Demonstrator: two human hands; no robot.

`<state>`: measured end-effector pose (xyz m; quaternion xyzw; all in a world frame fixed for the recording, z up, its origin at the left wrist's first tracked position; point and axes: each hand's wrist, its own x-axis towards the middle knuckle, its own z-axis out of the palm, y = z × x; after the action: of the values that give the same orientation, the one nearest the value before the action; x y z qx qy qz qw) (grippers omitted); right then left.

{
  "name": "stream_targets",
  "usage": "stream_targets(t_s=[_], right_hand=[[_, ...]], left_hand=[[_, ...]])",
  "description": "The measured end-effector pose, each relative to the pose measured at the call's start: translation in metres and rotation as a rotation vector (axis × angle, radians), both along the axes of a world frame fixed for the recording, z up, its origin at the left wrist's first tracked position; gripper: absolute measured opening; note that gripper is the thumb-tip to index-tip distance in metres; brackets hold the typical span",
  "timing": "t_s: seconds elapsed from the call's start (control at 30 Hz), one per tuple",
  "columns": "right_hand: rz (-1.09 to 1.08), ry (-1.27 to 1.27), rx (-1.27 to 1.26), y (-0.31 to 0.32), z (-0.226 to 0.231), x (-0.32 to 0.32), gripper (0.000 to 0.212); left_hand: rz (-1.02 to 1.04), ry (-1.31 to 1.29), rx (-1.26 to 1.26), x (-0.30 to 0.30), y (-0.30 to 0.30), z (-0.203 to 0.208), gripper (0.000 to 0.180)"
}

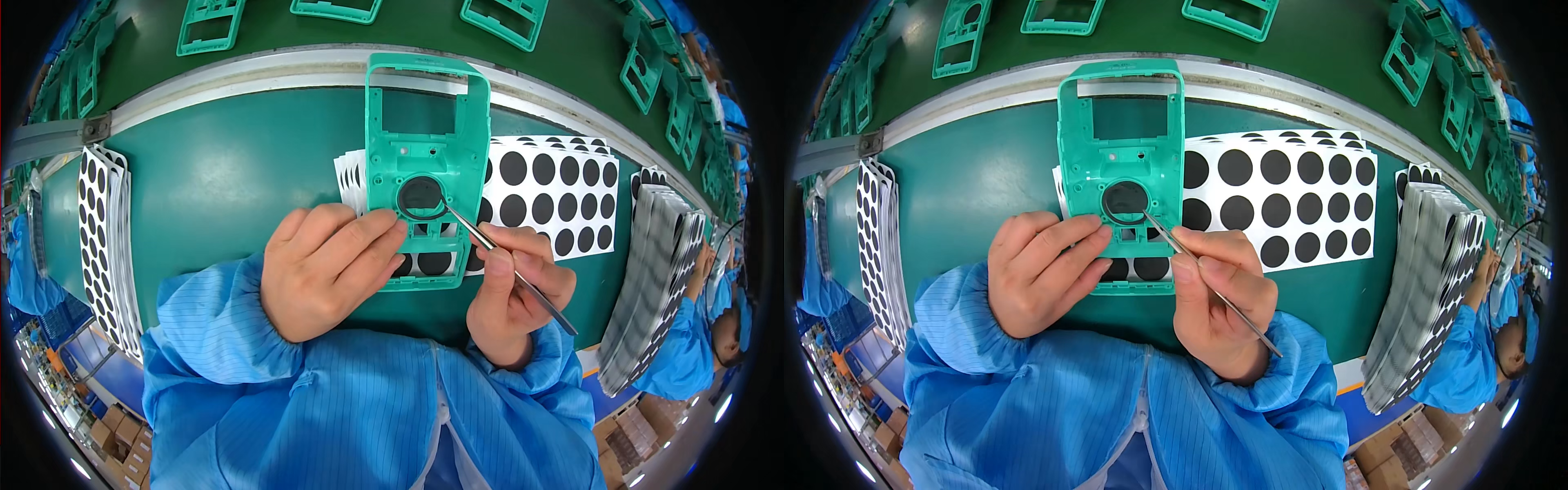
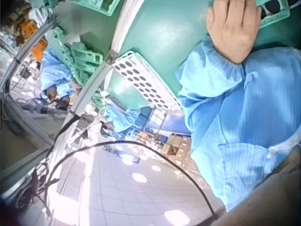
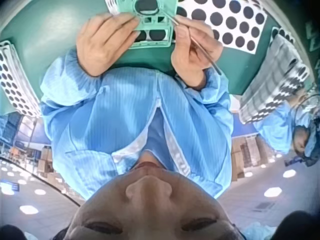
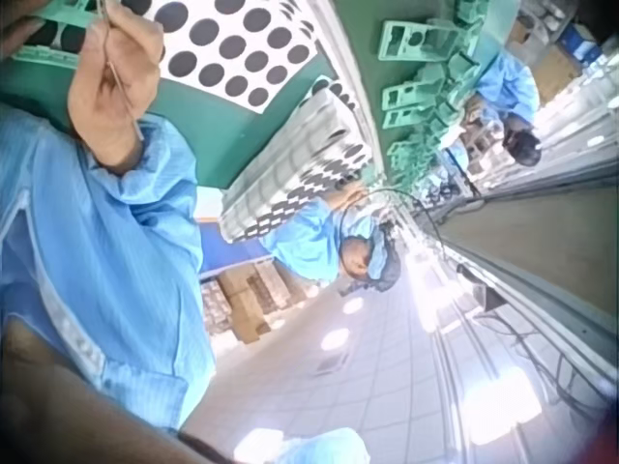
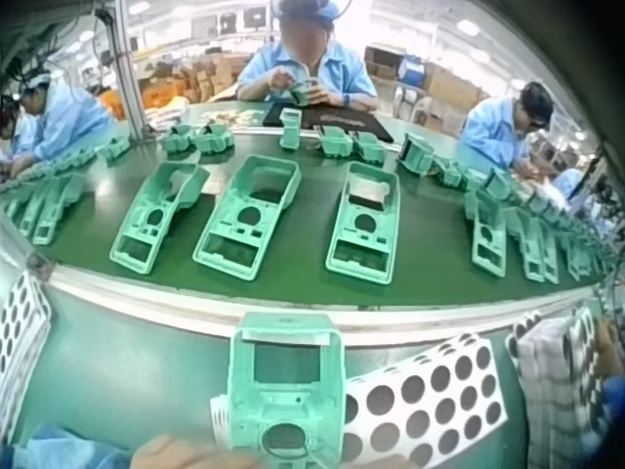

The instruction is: The person applies circular stickers to plastic housings using tweezers.

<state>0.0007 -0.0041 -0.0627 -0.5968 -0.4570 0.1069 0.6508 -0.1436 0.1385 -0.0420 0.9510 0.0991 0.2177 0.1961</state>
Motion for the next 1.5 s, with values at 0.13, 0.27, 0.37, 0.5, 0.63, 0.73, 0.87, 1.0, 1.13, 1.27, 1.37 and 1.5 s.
stream_targets(t_s=[0.13, 0.27, 0.37, 0.5, 0.63, 0.73, 0.87, 1.0, 1.13, 1.27, 1.37, 1.5], right_hand=[[0.011, -0.007, 0.000, 0.0012, 0.0015, -0.0004, 0.037], [0.006, -0.026, -0.014, 0.0014, 0.0020, -0.0011, 0.037], [0.001, -0.028, -0.015, 0.0014, 0.0023, -0.0012, 0.037], [0.002, -0.045, -0.020, 0.0019, 0.0029, -0.0005, 0.037], [-0.002, -0.040, -0.013, 0.0016, 0.0028, -0.0015, 0.037], [-0.008, -0.043, -0.013, 0.0023, 0.0027, -0.0020, 0.037], [-0.010, -0.049, -0.017, 0.0032, 0.0015, -0.0025, 0.037], [-0.011, -0.065, -0.013, 0.0017, 0.0023, -0.0026, 0.038], [-0.009, -0.056, -0.017, 0.0019, 0.0002, -0.0028, 0.038], [-0.002, -0.057, -0.018, 0.0021, 0.0014, -0.0026, 0.037], [-0.004, -0.050, -0.007, 0.0030, 0.0011, -0.0026, 0.036], [-0.010, -0.042, -0.004, 0.0045, 0.0020, -0.0029, 0.036]], left_hand=[[0.001, -0.053, 0.059, -0.0004, 0.0016, -0.0078, 0.039], [-0.002, -0.040, 0.053, -0.0009, 0.0018, -0.0045, 0.038], [-0.017, -0.004, 0.006, -0.0007, 0.0012, 0.0006, 0.039], [-0.005, 0.001, -0.005, 0.0000, 0.0005, 0.0007, 0.038], [0.001, -0.042, 0.055, -0.0004, 0.0017, -0.0056, 0.038], [0.003, -0.048, 0.056, -0.0005, 0.0014, -0.0063, 0.037], [0.005, -0.047, 0.058, -0.0006, 0.0024, -0.0069, 0.036], [-0.001, -0.048, 0.058, -0.0001, 0.0018, -0.0050, 0.036], [0.006, -0.050, 0.056, -0.0011, 0.0024, -0.0065, 0.037], [0.003, -0.009, 0.005, -0.0005, 0.0006, -0.0012, 0.039], [0.010, -0.052, 0.053, -0.0007, 0.0011, -0.0045, 0.037], [0.006, -0.016, 0.002, -0.0006, 0.0002, -0.0008, 0.040]])
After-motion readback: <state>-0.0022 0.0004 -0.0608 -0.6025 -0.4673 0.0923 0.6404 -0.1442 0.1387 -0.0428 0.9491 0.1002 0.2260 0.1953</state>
